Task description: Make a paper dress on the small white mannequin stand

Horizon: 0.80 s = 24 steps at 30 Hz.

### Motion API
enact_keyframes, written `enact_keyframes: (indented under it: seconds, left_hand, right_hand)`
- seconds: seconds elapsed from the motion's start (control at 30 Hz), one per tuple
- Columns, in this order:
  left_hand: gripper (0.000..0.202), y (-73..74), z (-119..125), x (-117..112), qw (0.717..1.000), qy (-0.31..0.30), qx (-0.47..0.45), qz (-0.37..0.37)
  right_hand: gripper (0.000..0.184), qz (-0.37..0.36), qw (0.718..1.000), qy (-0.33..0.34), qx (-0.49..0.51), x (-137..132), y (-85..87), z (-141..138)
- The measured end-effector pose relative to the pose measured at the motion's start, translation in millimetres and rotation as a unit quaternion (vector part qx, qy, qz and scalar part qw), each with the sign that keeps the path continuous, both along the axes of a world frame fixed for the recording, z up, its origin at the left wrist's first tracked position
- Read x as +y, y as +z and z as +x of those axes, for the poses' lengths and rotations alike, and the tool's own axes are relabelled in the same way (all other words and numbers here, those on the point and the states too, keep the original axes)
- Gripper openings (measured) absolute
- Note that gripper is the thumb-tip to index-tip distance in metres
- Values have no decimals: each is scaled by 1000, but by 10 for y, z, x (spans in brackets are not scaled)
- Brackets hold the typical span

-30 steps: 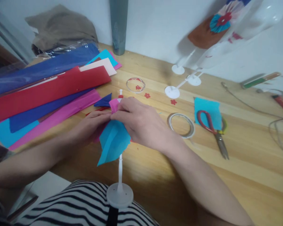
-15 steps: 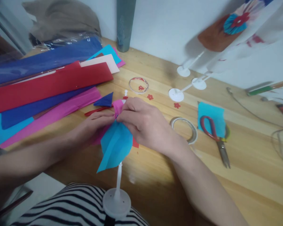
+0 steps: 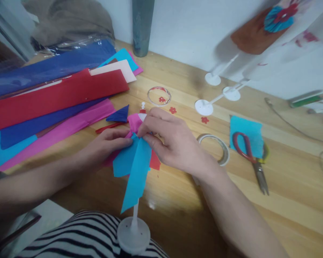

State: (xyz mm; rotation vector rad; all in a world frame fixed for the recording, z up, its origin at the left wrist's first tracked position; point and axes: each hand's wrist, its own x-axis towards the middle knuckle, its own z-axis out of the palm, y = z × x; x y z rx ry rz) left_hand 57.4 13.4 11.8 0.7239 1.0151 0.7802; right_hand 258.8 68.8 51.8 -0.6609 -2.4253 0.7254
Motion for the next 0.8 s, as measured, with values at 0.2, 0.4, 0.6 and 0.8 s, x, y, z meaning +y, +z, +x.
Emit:
enact_keyframes:
  seconds: [0.2, 0.4, 0.6, 0.8]
  left_hand:
    - [28, 36, 21, 6, 999, -18, 25, 30]
    - [29, 90, 30, -13, 998, -23, 47, 34]
    - [29, 131, 26, -38, 997, -30, 52, 45]
    - [25, 200, 19, -35, 996, -41, 51, 56]
  right_hand:
    - [23, 9, 999, -31, -14, -57, -73, -69]
    - [24, 19, 999, -43, -26, -108, -74, -122]
    - [24, 66, 995, -59, -35, -163, -71, -131]
    - [15, 97, 988, -115, -17, -219, -58, -129]
